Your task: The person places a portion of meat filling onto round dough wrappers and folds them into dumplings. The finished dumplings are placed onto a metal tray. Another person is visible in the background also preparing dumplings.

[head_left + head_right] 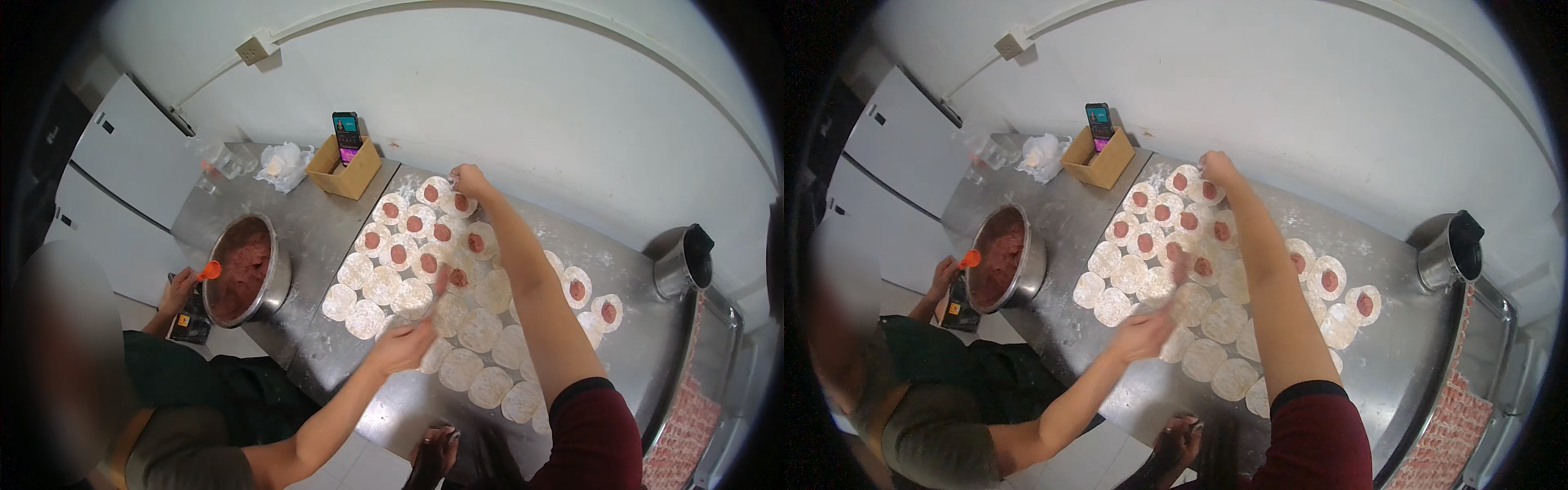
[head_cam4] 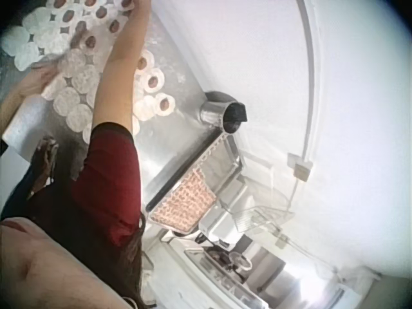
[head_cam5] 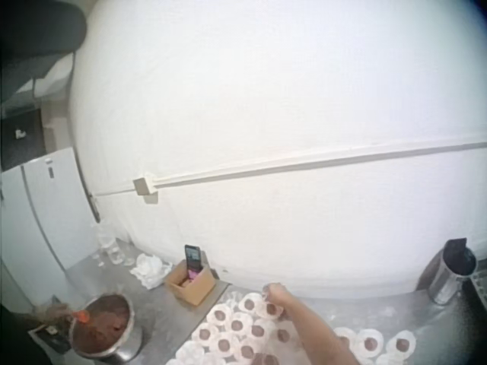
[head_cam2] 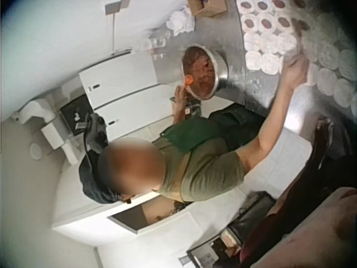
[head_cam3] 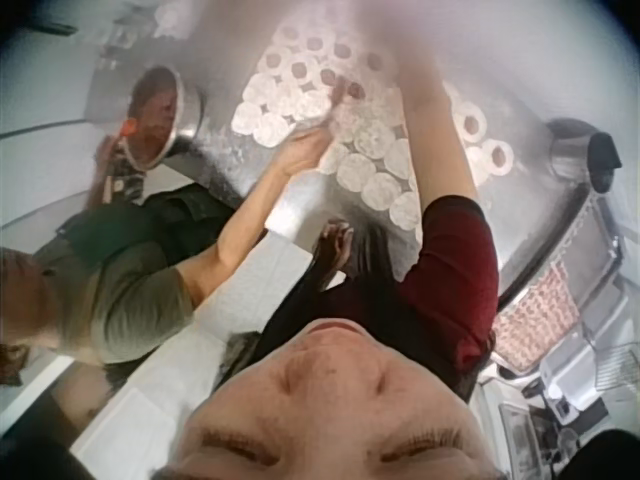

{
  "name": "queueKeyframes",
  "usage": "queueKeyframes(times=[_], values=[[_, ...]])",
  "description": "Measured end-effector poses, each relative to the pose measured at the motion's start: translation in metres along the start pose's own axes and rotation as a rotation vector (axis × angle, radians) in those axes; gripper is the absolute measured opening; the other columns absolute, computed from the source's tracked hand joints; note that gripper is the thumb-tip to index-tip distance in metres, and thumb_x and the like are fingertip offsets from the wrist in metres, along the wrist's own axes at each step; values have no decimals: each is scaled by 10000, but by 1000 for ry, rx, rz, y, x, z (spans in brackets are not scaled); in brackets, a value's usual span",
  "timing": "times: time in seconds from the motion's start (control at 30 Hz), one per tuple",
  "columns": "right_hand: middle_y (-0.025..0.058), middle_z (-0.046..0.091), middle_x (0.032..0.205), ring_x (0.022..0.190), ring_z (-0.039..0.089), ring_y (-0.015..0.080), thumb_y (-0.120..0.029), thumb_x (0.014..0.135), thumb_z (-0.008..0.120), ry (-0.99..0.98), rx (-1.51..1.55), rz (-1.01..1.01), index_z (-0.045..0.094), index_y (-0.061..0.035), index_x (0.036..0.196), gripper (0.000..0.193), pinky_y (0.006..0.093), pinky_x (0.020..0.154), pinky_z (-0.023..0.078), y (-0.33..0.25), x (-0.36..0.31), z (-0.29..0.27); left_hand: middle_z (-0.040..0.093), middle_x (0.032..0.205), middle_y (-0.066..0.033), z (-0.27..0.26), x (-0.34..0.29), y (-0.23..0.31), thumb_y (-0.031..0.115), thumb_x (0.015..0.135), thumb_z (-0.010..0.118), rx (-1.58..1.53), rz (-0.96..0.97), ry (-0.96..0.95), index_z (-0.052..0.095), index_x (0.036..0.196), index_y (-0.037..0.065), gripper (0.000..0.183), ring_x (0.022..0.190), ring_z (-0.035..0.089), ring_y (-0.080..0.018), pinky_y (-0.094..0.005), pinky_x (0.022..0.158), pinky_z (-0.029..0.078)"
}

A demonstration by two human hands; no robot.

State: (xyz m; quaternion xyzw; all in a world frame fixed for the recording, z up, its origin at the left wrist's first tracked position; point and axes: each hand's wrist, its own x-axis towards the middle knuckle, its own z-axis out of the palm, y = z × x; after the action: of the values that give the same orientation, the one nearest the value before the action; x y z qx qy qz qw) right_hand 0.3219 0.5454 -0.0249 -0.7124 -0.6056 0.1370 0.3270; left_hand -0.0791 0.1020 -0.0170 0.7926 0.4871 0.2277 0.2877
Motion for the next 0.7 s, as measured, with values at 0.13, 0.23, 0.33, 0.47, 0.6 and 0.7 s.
queueKeyframes(times=[0.13, 0.23, 0.33, 0.47, 0.6, 0.7], values=[[192, 676, 879, 852, 655, 348, -69, 679, 664, 2, -53, 113, 692, -37, 858, 183, 391, 764, 525, -1, 9, 12, 609, 825, -94, 2, 5, -4, 113, 805, 685, -38, 98, 11, 551, 1007, 101, 243, 667, 595, -262, -377, 598, 489], [199, 674, 877, 866, 651, 361, -61, 680, 668, 57, -72, 248, 691, -36, 841, 164, 401, 777, 526, -7, 16, 23, 612, 812, -99, 2, 6, -2, 102, 817, 670, -12, 161, 40, 537, 1007, 95, 232, 690, 599, -280, -387, 605, 489], [208, 671, 874, 869, 647, 373, -40, 679, 654, 95, -86, 257, 689, -41, 826, 151, 411, 780, 529, -8, 14, 27, 611, 792, -100, 0, 4, 2, 100, 821, 666, 35, 134, 38, 537, 997, 94, 218, 709, 606, -288, -394, 606, 490], [210, 669, 851, 851, 650, 376, -3, 664, 626, 140, -93, 225, 689, -56, 785, 147, 418, 764, 530, 10, -4, 12, 606, 774, -94, -1, 6, 3, 117, 820, 673, 68, 89, -46, 576, 949, 93, 163, 715, 612, -281, -384, 604, 492], [197, 666, 799, 809, 656, 365, -4, 650, 628, 54, -212, 143, 685, -71, 734, 122, 414, 735, 528, 42, -31, -24, 599, 759, -91, 1, 6, 0, 182, 820, 680, 56, -11, -72, 615, 899, 110, 125, 712, 617, -273, -362, 608, 495], [190, 664, 775, 772, 656, 356, -24, 622, 642, 4, -286, 128, 681, -74, 719, 115, 409, 708, 526, 72, -58, -60, 586, 783, -90, 1, 2, -1, 234, 820, 661, 22, -107, -48, 618, 914, 124, 150, 705, 610, -270, -363, 606, 489]])
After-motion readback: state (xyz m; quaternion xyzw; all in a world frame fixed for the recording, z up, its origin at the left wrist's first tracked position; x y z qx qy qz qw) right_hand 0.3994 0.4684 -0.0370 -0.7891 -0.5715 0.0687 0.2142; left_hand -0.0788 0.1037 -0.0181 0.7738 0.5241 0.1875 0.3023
